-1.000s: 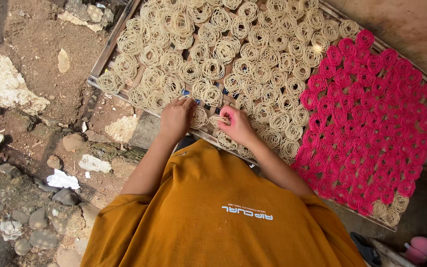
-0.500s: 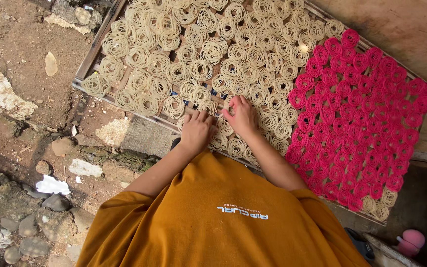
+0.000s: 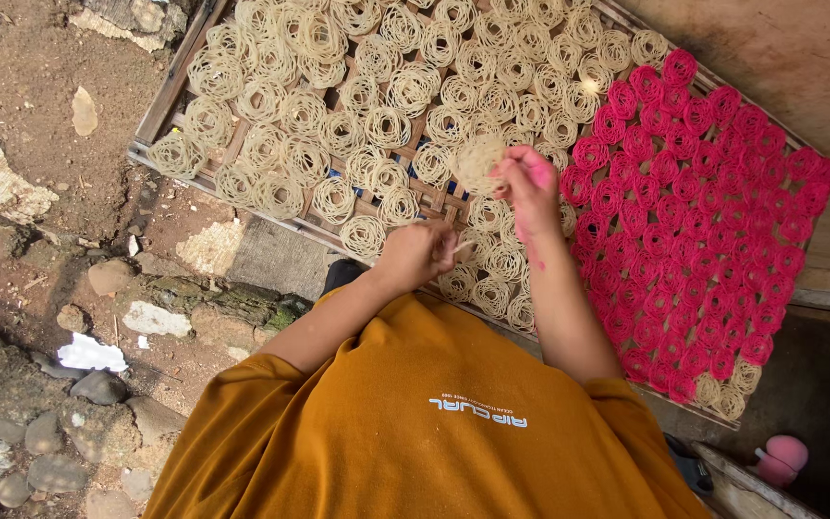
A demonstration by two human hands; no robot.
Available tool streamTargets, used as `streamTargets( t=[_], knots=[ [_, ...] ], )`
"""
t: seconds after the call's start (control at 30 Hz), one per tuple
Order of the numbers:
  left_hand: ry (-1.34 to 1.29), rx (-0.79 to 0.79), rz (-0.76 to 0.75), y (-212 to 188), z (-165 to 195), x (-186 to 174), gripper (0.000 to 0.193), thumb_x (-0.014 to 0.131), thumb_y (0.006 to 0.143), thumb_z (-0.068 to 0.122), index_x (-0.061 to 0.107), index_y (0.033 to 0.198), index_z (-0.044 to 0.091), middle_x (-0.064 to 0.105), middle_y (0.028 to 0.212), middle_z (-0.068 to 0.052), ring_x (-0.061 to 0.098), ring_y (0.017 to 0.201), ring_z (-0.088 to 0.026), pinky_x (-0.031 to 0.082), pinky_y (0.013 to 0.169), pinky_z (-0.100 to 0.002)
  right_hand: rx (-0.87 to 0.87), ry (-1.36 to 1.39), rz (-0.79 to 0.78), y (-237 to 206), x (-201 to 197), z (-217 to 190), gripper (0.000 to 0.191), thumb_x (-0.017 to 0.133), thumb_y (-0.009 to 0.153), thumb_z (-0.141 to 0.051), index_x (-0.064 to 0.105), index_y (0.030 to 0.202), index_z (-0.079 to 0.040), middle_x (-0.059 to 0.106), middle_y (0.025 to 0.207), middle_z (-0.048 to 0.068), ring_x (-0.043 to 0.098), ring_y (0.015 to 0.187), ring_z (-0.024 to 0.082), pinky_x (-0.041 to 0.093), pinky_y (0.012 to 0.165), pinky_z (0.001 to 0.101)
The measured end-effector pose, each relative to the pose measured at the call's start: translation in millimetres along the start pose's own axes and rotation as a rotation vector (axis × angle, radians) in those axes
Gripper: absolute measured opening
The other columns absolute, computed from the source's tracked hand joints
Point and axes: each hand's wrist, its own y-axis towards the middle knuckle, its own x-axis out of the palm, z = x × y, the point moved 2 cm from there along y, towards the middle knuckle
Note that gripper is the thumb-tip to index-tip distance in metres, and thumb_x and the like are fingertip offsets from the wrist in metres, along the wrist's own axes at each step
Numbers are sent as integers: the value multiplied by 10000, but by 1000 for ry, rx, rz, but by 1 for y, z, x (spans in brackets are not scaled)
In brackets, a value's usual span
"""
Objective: The person arranges coiled noodles on a wooden drying rack. They pick up individual coils of beige and pink noodles and place them into empty slots on the rack, working methodically across the surface.
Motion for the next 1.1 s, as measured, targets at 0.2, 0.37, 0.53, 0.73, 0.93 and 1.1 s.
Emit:
streamTargets(
  t=[0.2, 0.37, 0.53, 0.73, 0.93, 1.1],
  knots=[
    [283, 415, 195, -19, 0, -30, 186, 751, 841, 174, 641, 983, 130, 662, 950, -19, 659, 922, -224, 538, 814, -368, 287, -799, -217, -11, 31, 42, 210, 686, 964, -251, 765, 1130, -151, 740, 850, 2, 647, 643, 109, 531, 583, 240],
    [372, 587, -14, -34, -22, -24, 319, 718, 807, 177, 665, 1111, 94, 667, 1078, -23, 641, 1046, -239, 522, 918, -363, -367, -1059, -39, 1, 22, 30, 308, 853, 786, -270, 726, 987, -74, 674, 913, 81, 670, 775, 233, 554, 662, 362],
    [217, 284, -74, -20, -39, -24, 194, 673, 1010, 271, 658, 1126, 117, 670, 1066, -48, 661, 1046, -235, 542, 970, -362, -572, -1214, -82, 27, 30, 27, 148, 761, 853, -148, 686, 961, -80, 677, 908, 88, 689, 845, 285, 566, 727, 418],
    [443, 163, 296, 79, -57, -13, 531, 725, 803, 314, 618, 1234, 24, 656, 1189, -122, 606, 1132, -287, 474, 909, -444, -579, -1231, -44, 33, 24, 6, 71, 692, 861, -73, 667, 927, -74, 694, 922, 84, 691, 786, 270, 567, 674, 411],
    [356, -55, 166, 87, -66, -15, 302, 621, 1043, 236, 599, 1325, 131, 648, 1278, -62, 625, 1221, -255, 480, 1091, -423, -495, -1039, -17, 19, 14, -46, 41, 686, 896, -36, 664, 898, -71, 720, 874, 59, 711, 718, 177, 586, 619, 342],
    [-442, 201, 338, 66, -15, -16, 653, 711, 943, 191, 410, 1482, -20, 514, 1441, -207, 526, 1317, -400, 425, 1069, -496, -369, -784, -113, 11, 28, -70, 74, 662, 913, 8, 662, 950, -56, 749, 865, 61, 750, 756, 122, 639, 684, 255]
  ],
)
